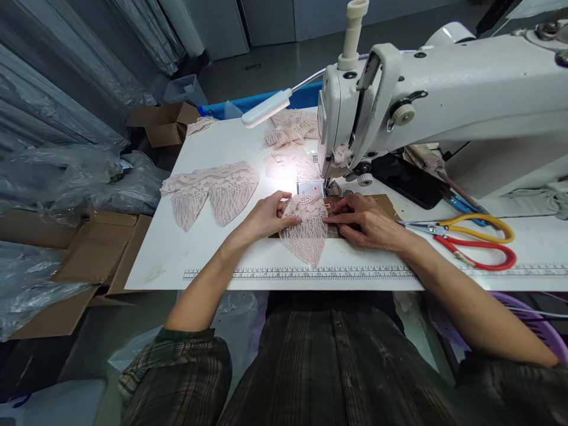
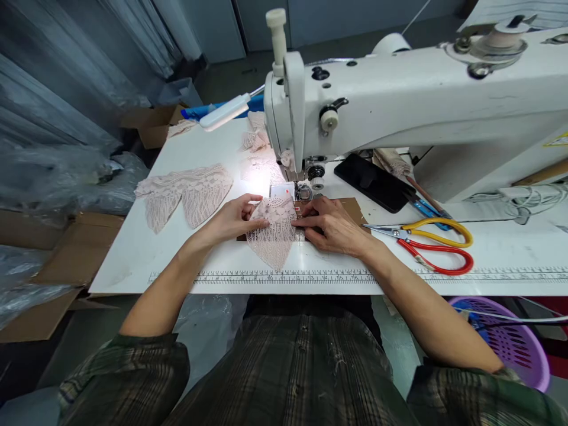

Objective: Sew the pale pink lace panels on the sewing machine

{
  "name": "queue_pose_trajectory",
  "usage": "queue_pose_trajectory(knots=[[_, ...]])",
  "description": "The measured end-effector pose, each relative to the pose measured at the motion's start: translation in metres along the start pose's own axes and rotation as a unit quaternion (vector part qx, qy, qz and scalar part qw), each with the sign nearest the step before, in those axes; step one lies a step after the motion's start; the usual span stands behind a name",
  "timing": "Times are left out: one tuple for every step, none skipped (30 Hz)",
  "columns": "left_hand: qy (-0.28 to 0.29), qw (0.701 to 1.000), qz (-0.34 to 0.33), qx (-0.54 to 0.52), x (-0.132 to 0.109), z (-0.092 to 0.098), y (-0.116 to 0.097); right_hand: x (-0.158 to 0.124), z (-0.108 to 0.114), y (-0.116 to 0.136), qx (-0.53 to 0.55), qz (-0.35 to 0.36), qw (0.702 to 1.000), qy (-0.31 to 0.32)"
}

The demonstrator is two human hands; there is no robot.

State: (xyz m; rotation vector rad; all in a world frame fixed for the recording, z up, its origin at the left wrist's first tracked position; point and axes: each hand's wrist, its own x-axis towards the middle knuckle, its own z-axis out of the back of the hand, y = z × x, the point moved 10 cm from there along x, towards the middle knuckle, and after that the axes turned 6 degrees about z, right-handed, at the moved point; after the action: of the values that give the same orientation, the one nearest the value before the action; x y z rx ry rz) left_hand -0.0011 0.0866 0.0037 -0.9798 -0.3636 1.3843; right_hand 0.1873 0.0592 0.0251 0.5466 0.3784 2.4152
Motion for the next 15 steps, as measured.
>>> queue_pose_trajectory(knots=[[0.003, 1.0, 0.0, 0.006, -0.001, 0.0, -0.001, 0.0, 0.0, 0.001, -0.002, 0.002, 1.0, -0.002], [0.005, 1.0, -0.001, 0.009, -0.002, 0.0, -0.002, 0.0, 0.001, 0.001, -0.005, 0.004, 1.0, -0.005], [0.005, 1.0, -0.003, 0.01, -0.003, 0.0, -0.004, 0.0, 0.001, 0.002, -0.007, 0.005, 1.0, -0.009], [0.007, 1.0, -0.004, 0.009, -0.003, 0.0, -0.006, 0.0, 0.002, 0.002, -0.008, 0.007, 1.0, -0.012], [0.009, 1.0, -0.004, 0.009, -0.004, 0.001, -0.007, 0.0, 0.002, 0.002, -0.01, 0.008, 1.0, -0.015], [0.011, 1.0, -0.004, 0.008, -0.005, 0.001, -0.009, 0.0, 0.002, 0.002, -0.012, 0.009, 1.0, -0.017], [0.012, 1.0, -0.003, 0.008, -0.006, 0.001, -0.01, 0.0, 0.002, 0.002, -0.014, 0.01, 1.0, -0.019], [0.013, 1.0, -0.003, 0.007, -0.007, 0.001, -0.011, 0.0, 0.002, 0.002, -0.017, 0.01, 1.0, -0.019], [0.013, 1.0, -0.004, 0.006, -0.007, 0.001, -0.013, 0.0, 0.002, 0.002, -0.02, 0.01, 1.0, -0.02], [0.015, 1.0, -0.005, 0.005, -0.008, 0.001, -0.013, 0.0, 0.002, 0.001, -0.021, 0.01, 1.0, -0.021], [0.016, 1.0, -0.007, 0.004, -0.008, 0.001, -0.014, 0.0, 0.002, 0.001, -0.022, 0.011, 0.999, -0.021], [0.018, 1.0, -0.009, 0.005, -0.008, 0.0, -0.015, -0.001, 0.002, 0.001, -0.022, 0.012, 0.999, -0.022], [0.018, 1.0, -0.011, 0.006, -0.008, 0.0, -0.015, -0.001, 0.002, 0.001, -0.022, 0.013, 0.999, -0.023], [0.018, 1.0, -0.013, 0.007, -0.008, 0.0, -0.015, -0.001, 0.002, 0.002, -0.021, 0.013, 0.999, -0.024], [0.017, 1.0, -0.015, 0.009, -0.008, 0.0, -0.015, -0.001, 0.002, 0.002, -0.021, 0.014, 0.999, -0.024]])
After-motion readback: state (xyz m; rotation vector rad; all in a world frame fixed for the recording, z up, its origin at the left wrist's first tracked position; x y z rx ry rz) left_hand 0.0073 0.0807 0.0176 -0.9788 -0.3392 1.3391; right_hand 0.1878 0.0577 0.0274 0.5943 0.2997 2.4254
